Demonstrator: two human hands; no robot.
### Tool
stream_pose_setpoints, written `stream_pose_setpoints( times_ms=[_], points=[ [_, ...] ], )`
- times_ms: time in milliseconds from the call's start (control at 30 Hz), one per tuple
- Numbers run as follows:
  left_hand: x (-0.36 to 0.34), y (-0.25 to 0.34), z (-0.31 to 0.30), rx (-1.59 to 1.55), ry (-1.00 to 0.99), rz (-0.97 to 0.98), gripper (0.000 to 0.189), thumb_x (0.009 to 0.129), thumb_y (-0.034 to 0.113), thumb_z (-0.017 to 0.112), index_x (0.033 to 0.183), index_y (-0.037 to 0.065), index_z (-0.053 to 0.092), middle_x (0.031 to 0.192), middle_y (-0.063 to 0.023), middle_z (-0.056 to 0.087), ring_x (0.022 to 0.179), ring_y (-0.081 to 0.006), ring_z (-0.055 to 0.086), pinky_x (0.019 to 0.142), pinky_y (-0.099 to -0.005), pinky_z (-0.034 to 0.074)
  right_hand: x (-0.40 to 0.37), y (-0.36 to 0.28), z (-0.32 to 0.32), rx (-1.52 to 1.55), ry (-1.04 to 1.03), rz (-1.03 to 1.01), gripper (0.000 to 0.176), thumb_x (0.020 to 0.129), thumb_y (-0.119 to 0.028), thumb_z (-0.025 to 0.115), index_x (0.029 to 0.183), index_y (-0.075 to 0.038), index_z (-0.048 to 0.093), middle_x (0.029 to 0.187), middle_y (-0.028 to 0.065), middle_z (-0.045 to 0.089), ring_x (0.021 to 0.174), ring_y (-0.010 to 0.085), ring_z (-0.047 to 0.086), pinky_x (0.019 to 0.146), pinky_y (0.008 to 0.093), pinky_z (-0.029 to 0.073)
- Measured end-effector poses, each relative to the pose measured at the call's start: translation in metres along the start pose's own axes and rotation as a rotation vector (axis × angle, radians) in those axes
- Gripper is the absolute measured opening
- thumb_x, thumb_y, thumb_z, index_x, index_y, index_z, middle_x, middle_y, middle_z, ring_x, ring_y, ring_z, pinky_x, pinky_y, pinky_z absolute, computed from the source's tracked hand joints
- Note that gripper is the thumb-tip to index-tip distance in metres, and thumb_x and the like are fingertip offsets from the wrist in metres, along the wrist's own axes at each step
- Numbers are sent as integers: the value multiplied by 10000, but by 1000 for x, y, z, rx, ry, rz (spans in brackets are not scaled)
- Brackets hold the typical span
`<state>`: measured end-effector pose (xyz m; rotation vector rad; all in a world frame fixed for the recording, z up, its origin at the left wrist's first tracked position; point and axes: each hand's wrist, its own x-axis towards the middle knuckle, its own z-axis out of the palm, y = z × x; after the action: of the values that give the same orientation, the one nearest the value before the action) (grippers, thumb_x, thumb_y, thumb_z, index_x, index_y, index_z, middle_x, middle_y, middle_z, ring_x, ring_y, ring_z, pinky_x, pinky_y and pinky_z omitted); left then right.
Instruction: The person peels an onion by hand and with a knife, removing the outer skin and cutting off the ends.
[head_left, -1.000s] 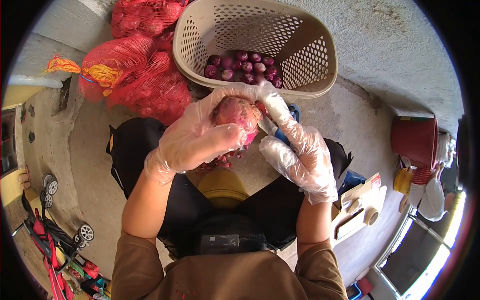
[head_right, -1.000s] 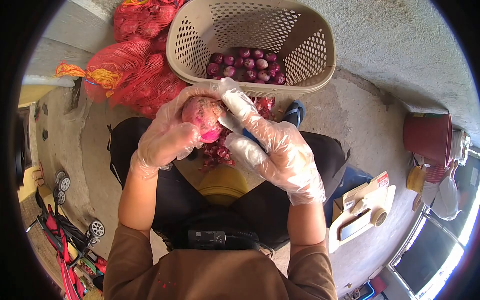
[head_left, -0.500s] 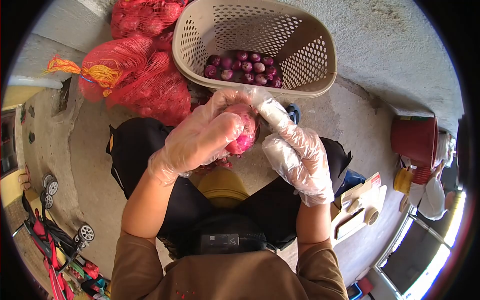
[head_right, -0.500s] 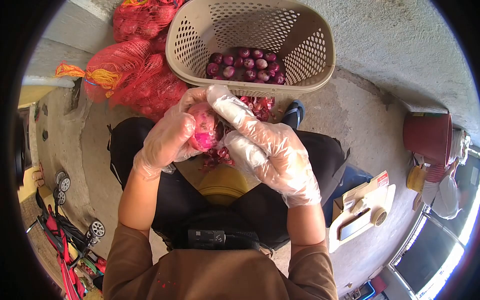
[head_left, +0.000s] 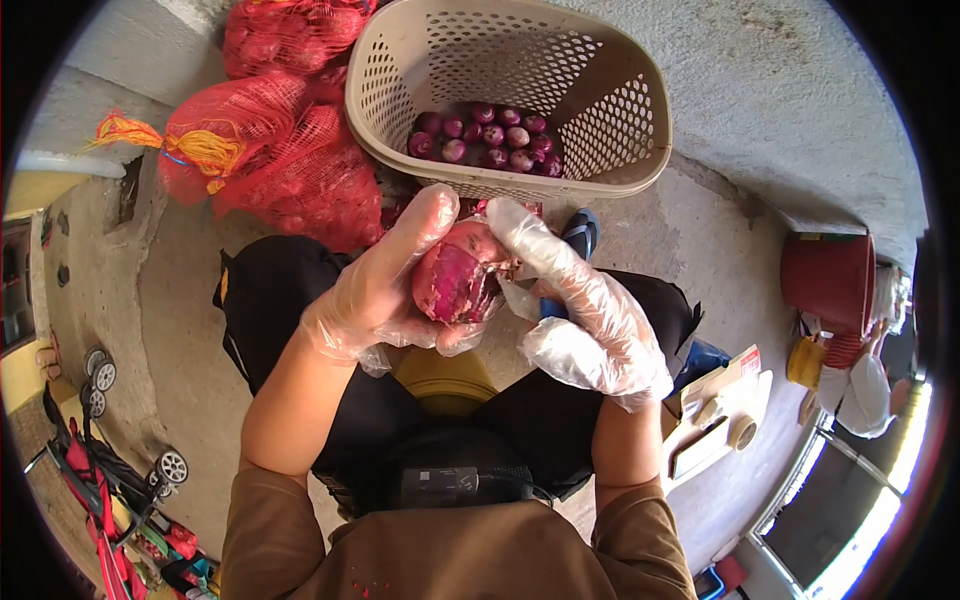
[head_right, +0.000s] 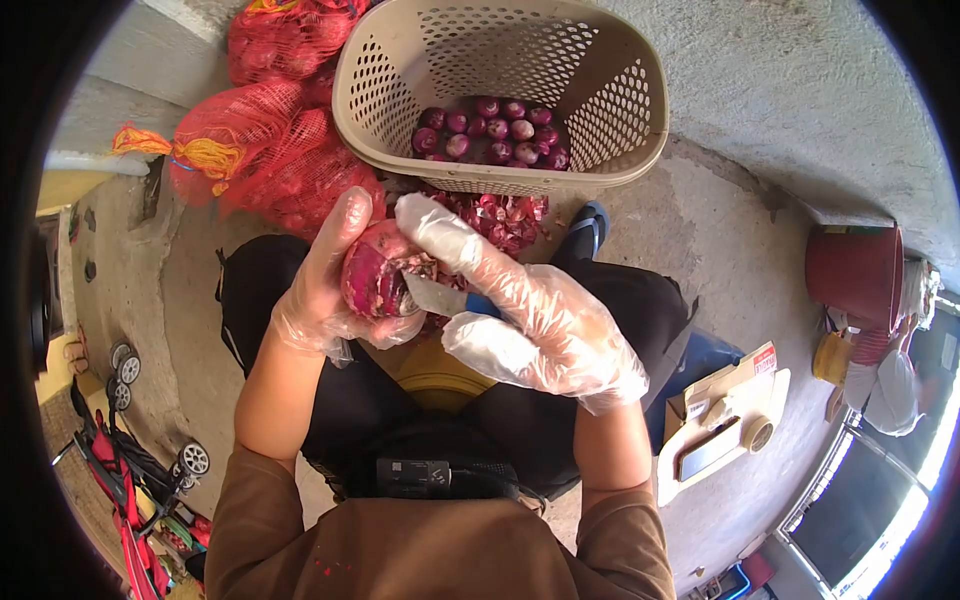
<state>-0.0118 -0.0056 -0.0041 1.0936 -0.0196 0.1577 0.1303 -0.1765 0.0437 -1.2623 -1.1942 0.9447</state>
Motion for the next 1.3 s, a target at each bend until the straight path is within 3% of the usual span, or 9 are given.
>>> stream_pose_setpoints(
  times_ms=[33,133,267,567,867,933,1067,1233,1300],
  points=[
    [0,-1,1,53,0,45,505,1048,442,347,1340,34,403,1003,-101,595,567,-146,503,518,-276,425,0,3,5,29,37,-32,640,899,-94,656,1461,12,367,1468,214,444,1329,356,476,1084,397,384],
    [1,2,-3,-287,-33,-148,491,1055,429,319,1365,54,386,1026,-108,590,578,-149,498,526,-283,430,1,14,8,-13,92,-151,604,882,-26,652,1431,15,404,1444,199,480,1287,352,522,1054,385,420],
    [4,6,-3,-554,3,-310,506,1040,439,349,1369,58,394,1023,-105,591,599,-149,507,541,-281,438,3,6,8,-81,114,-108,536,871,10,643,1375,17,463,1386,204,536,1246,363,556,1020,379,452],
    [5,11,-2,-560,58,-354,560,991,460,469,1370,51,422,1010,-88,601,657,-146,541,580,-268,459,3,11,13,-110,250,-106,458,872,10,624,1320,-10,529,1350,200,569,1214,356,584,1000,368,469],
    [3,17,-4,-568,45,-412,628,941,481,589,1371,45,450,996,-72,611,716,-143,574,620,-255,480,-2,15,9,89,392,-53,442,887,15,577,1326,-2,537,1352,172,577,1268,270,542,1075,365,387],
    [2,20,-6,-523,48,-423,645,930,486,616,1371,43,456,993,-68,613,729,-142,582,628,-252,485,-4,12,8,57,356,2,459,892,1,578,1346,12,514,1357,179,570,1244,271,556,1067,368,393],
    [8,15,-5,-292,19,-293,745,931,661,459,1303,16,505,897,-40,603,721,-126,567,574,-232,427,-5,4,6,102,288,125,564,874,-11,604,1412,22,435,1403,193,525,1273,294,533,1089,374,371],
    [4,13,0,-275,221,-313,837,863,681,551,1251,-58,487,1006,-114,623,693,-163,615,579,-270,510,0,3,1,-122,178,31,694,857,-41,646,1475,27,337,1474,214,438,1344,343,460,1117,387,333],
    [7,18,0,-272,197,-310,823,861,648,582,1279,-53,474,1054,-121,622,742,-194,643,629,-301,550,-1,5,2,-163,165,-15,700,863,-57,652,1477,32,330,1489,220,415,1358,354,440,1122,389,325]
  ],
)
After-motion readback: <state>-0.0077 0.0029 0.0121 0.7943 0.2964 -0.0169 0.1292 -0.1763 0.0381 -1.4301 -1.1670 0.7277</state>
